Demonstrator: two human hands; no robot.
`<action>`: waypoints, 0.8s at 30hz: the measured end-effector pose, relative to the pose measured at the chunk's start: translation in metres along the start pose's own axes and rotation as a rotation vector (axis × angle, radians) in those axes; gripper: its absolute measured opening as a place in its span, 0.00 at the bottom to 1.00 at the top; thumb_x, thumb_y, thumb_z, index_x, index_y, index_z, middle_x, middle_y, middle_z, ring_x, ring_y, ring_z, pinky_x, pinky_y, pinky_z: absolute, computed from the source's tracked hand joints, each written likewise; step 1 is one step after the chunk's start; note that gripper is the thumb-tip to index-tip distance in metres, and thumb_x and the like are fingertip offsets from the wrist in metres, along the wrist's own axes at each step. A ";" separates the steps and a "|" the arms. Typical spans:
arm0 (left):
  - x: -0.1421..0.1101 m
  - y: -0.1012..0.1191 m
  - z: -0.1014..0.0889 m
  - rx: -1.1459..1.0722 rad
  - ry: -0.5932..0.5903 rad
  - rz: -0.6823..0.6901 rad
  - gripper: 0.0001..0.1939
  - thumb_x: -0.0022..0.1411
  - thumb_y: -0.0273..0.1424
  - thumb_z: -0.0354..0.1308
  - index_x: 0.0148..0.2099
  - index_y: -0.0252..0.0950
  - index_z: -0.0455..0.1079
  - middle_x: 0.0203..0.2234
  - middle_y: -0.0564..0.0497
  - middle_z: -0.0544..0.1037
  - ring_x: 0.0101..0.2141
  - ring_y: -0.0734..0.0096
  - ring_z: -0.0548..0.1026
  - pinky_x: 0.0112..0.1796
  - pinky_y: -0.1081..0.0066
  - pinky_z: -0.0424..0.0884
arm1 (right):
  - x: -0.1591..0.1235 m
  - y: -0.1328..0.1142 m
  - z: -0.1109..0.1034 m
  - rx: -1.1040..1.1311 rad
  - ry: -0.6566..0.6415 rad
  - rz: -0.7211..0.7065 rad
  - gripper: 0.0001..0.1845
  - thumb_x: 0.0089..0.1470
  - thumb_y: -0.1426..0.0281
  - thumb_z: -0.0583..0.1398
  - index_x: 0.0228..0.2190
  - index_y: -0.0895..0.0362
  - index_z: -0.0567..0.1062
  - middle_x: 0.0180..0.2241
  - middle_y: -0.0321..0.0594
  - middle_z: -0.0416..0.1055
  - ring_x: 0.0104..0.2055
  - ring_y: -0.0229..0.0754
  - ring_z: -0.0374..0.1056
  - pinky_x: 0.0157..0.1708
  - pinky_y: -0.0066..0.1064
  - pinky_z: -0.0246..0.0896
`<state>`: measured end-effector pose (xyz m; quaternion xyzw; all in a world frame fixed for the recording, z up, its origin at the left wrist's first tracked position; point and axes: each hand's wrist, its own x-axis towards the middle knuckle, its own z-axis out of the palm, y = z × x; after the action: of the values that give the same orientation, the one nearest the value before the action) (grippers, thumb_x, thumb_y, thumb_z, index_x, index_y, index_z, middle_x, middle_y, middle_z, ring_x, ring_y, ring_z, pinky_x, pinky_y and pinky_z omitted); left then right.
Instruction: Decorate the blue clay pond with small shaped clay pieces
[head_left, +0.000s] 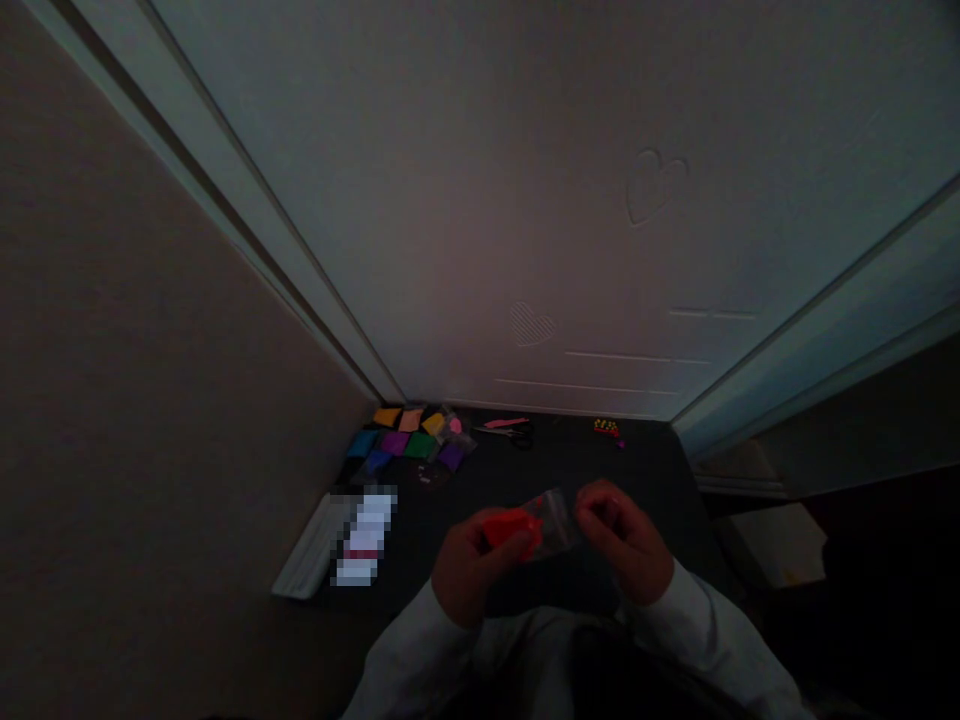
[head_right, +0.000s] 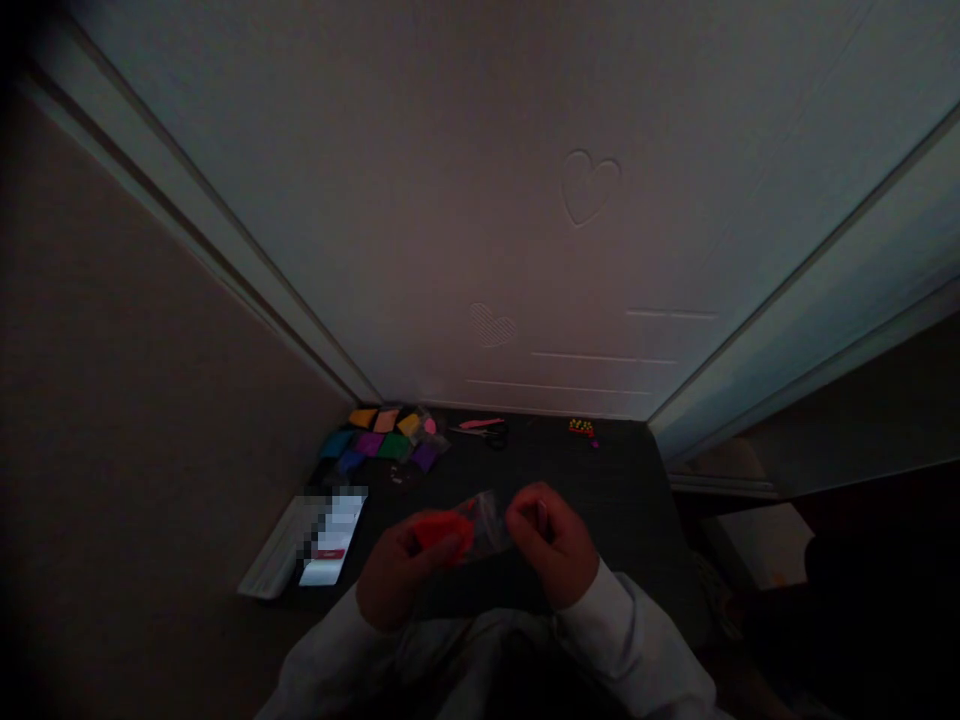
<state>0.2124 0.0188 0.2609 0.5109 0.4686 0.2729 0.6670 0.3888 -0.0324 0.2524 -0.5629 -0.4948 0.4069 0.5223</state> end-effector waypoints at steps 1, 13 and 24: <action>0.001 0.000 -0.001 0.017 -0.002 0.011 0.11 0.45 0.34 0.60 0.29 0.32 0.71 0.21 0.53 0.74 0.24 0.73 0.69 0.28 0.73 0.63 | 0.000 -0.002 -0.001 -0.057 -0.034 -0.041 0.07 0.50 0.65 0.55 0.26 0.56 0.67 0.25 0.35 0.60 0.26 0.35 0.56 0.26 0.28 0.52; -0.001 0.005 0.012 0.217 0.163 0.138 0.11 0.47 0.38 0.57 0.29 0.34 0.71 0.23 0.51 0.74 0.27 0.68 0.70 0.30 0.71 0.63 | 0.001 -0.014 0.004 -0.197 -0.131 -0.018 0.08 0.49 0.66 0.55 0.23 0.57 0.68 0.24 0.35 0.60 0.23 0.33 0.55 0.23 0.26 0.50; 0.004 0.001 0.014 0.017 -0.036 0.004 0.12 0.47 0.37 0.59 0.31 0.32 0.71 0.23 0.51 0.74 0.25 0.71 0.69 0.28 0.73 0.64 | -0.008 -0.015 -0.015 -0.118 -0.148 0.002 0.09 0.51 0.69 0.53 0.29 0.56 0.72 0.23 0.36 0.64 0.25 0.35 0.59 0.26 0.28 0.52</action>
<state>0.2270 0.0164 0.2610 0.5221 0.4578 0.2610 0.6706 0.3998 -0.0434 0.2685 -0.5617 -0.5546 0.4178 0.4498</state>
